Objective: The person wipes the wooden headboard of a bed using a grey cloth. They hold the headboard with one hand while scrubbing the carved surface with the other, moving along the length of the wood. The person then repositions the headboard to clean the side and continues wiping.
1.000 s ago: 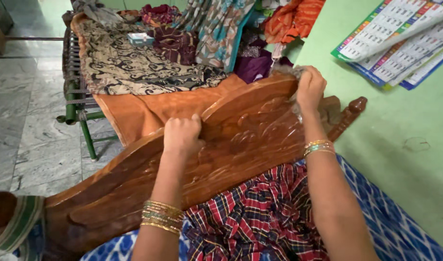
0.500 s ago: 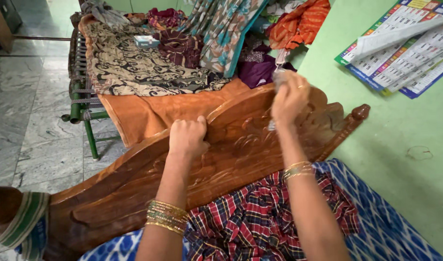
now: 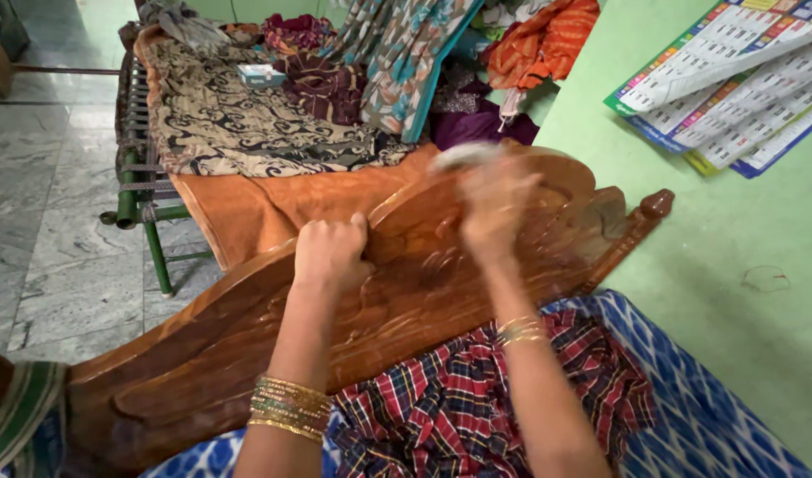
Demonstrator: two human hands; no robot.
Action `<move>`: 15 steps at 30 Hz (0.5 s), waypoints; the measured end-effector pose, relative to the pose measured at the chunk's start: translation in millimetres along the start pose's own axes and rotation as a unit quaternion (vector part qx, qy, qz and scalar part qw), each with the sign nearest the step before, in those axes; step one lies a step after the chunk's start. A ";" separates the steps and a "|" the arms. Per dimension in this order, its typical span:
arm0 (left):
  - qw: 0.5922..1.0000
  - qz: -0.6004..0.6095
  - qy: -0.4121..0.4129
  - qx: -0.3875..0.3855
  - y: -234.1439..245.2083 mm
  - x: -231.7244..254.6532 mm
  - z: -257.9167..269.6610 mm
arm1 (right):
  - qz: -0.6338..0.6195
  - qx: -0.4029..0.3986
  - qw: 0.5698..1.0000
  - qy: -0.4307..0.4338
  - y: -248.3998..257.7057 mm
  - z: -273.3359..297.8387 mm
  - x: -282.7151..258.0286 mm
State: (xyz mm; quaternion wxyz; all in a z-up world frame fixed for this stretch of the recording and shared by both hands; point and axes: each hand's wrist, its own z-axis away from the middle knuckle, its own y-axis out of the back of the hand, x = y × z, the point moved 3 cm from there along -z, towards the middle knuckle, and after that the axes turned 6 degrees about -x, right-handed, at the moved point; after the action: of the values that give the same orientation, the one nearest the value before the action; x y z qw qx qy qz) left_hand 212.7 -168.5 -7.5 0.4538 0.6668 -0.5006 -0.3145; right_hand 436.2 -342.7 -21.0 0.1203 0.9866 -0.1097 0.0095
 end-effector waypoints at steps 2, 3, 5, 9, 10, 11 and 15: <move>1.000 0.011 0.003 -0.007 0.8 0.0 1.5 | -0.055 0.031 0.977 -0.202 18.2 21.7 61.5; 1.000 0.019 0.003 -0.011 1.3 -0.2 2.2 | 0.075 0.032 0.965 -0.248 29.7 35.6 86.1; 1.000 0.021 -0.002 -0.004 3.7 1.9 -1.2 | 0.056 0.040 0.924 -0.375 39.3 67.4 129.4; 1.000 0.008 -0.003 0.012 3.6 1.6 1.4 | -0.100 0.145 0.851 -0.495 24.4 92.8 157.1; 1.000 0.007 -0.004 0.014 3.9 2.0 1.2 | -0.053 0.147 0.862 -0.482 15.8 83.7 145.8; 1.000 0.004 -0.003 0.014 4.2 1.1 1.4 | -0.005 0.149 0.871 -0.469 8.2 73.6 126.2; 1.000 0.007 0.002 0.008 2.1 3.0 -1.1 | 0.019 0.101 0.921 -0.376 -16.8 44.8 0.3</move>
State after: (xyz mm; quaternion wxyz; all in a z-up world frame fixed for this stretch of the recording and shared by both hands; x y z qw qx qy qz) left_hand 213.7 -171.3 -5.0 0.4520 0.6676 -0.5062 -0.3061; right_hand 439.8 -337.5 -68.4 -0.0306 0.9224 -0.1637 -0.3485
